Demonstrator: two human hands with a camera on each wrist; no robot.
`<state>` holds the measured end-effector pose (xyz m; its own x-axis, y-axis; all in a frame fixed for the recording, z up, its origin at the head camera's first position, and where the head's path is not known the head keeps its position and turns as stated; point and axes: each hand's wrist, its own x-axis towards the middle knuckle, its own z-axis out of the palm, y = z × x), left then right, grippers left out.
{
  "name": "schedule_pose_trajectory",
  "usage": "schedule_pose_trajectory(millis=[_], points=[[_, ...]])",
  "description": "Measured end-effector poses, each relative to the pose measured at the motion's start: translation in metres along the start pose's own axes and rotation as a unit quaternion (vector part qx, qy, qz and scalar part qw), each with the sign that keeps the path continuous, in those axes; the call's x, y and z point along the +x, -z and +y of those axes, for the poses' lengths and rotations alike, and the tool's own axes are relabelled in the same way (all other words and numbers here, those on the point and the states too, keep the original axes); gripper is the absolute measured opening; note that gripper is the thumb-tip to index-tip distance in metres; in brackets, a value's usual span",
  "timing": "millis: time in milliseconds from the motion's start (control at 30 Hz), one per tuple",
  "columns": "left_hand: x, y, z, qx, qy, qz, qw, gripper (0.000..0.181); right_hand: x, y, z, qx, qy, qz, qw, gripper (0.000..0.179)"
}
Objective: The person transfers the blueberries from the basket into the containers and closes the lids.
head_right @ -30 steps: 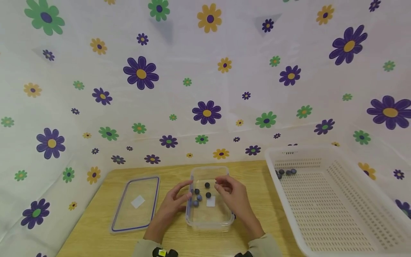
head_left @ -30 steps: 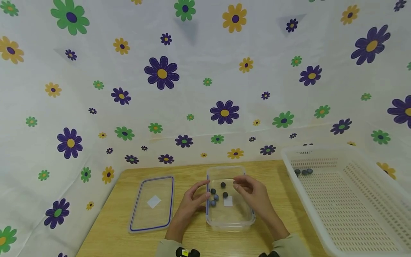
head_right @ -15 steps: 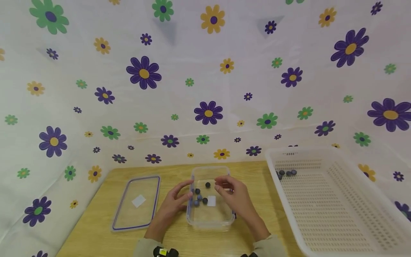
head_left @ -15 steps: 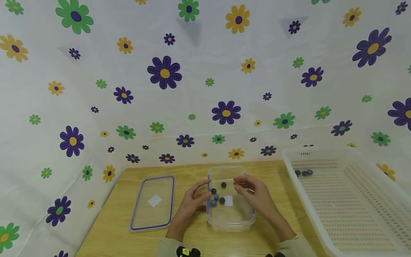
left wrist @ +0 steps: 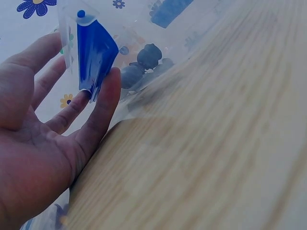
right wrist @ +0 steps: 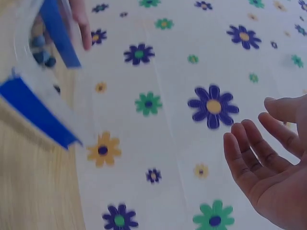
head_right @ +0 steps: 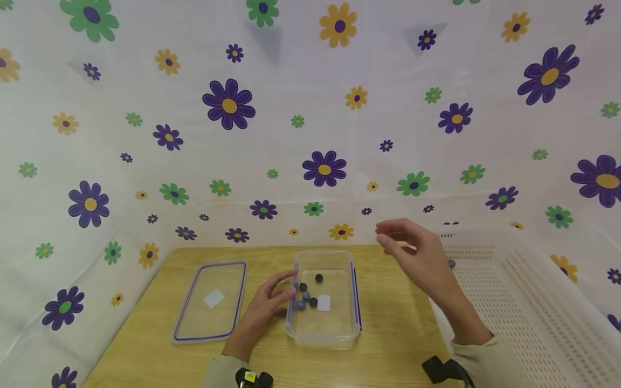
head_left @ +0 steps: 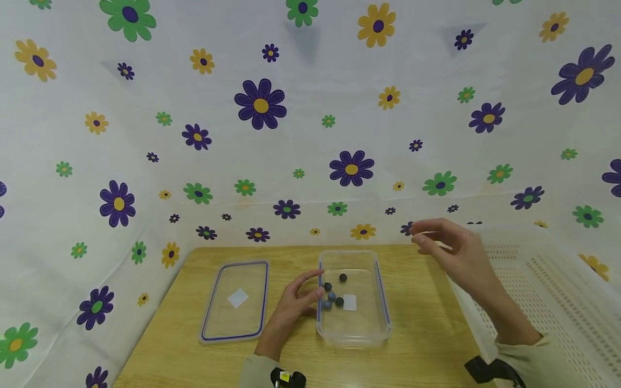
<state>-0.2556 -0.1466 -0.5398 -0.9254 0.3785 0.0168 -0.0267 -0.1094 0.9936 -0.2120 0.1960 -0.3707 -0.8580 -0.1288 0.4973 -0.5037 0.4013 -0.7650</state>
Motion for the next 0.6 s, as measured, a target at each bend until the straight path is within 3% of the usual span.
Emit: schedule_pose_trajectory(millis=[133, 400, 600], points=[[-0.001, 0.0, 0.0, 0.004, -0.002, 0.001, 1.0, 0.056, 0.008, 0.029, 0.014, -0.027, -0.001, 0.016, 0.9995, 0.027], [-0.002, 0.0, 0.001, 0.0, 0.009, -0.002, 1.0, 0.057, 0.009, 0.068, 0.059, -0.085, -0.06, 0.039, 0.9938, 0.03], [0.001, 0.0, 0.002, 0.001, 0.004, 0.001, 1.0, 0.056, 0.005, 0.089, 0.097, -0.122, -0.107, 0.019, 0.9866, 0.038]])
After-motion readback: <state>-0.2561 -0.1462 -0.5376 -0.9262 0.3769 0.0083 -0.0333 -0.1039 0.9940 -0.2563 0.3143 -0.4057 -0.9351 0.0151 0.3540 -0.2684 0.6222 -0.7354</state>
